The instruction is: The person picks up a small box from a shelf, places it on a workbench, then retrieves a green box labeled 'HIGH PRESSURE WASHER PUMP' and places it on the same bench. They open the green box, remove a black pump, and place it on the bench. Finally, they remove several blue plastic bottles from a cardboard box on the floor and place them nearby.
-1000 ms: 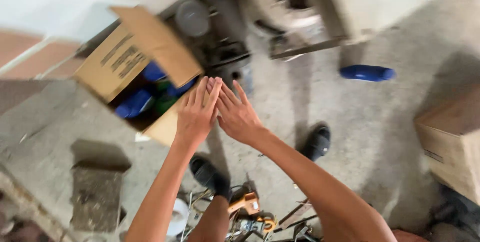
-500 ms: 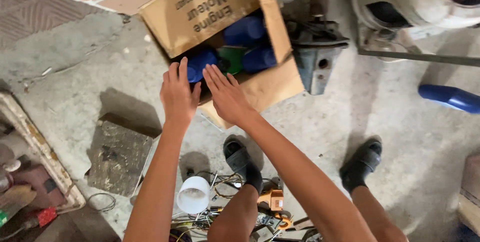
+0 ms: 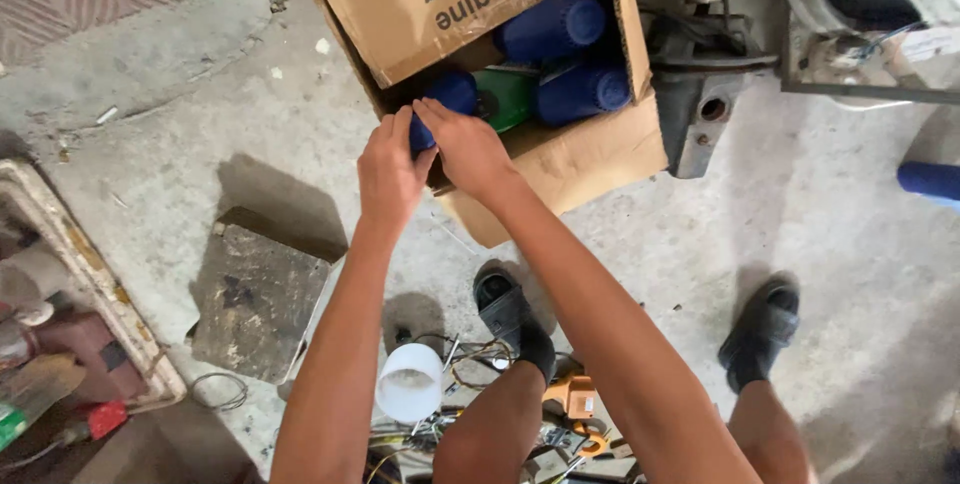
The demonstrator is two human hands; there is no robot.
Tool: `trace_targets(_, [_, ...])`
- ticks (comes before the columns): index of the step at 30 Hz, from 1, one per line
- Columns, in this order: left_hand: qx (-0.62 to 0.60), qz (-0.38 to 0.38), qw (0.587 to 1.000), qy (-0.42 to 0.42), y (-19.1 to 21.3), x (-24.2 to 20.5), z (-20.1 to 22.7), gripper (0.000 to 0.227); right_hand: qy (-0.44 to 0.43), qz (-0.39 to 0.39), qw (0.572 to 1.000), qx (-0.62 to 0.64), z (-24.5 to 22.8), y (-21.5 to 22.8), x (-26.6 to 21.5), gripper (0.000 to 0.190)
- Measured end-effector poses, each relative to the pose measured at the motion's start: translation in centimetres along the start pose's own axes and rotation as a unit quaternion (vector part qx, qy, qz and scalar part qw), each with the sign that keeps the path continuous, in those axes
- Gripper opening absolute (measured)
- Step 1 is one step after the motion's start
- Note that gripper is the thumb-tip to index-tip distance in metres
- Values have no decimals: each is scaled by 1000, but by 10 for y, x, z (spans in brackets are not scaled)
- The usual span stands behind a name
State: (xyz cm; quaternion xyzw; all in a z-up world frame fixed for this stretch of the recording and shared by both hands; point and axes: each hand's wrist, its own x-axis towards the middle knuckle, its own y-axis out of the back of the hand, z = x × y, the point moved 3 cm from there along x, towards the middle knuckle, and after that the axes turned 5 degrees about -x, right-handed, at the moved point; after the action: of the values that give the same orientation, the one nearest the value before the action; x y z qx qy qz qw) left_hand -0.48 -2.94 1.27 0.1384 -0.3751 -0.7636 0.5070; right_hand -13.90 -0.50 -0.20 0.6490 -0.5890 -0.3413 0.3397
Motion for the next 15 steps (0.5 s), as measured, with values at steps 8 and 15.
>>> trace_targets(8, [6,-5,996,-88,48,0,78,61,50,80,994,50,-6,59,-52,71])
trace_targets(15, [56,-68,978,-187,88,-6,217,60,94,134,985,47,-7,168,-134,83])
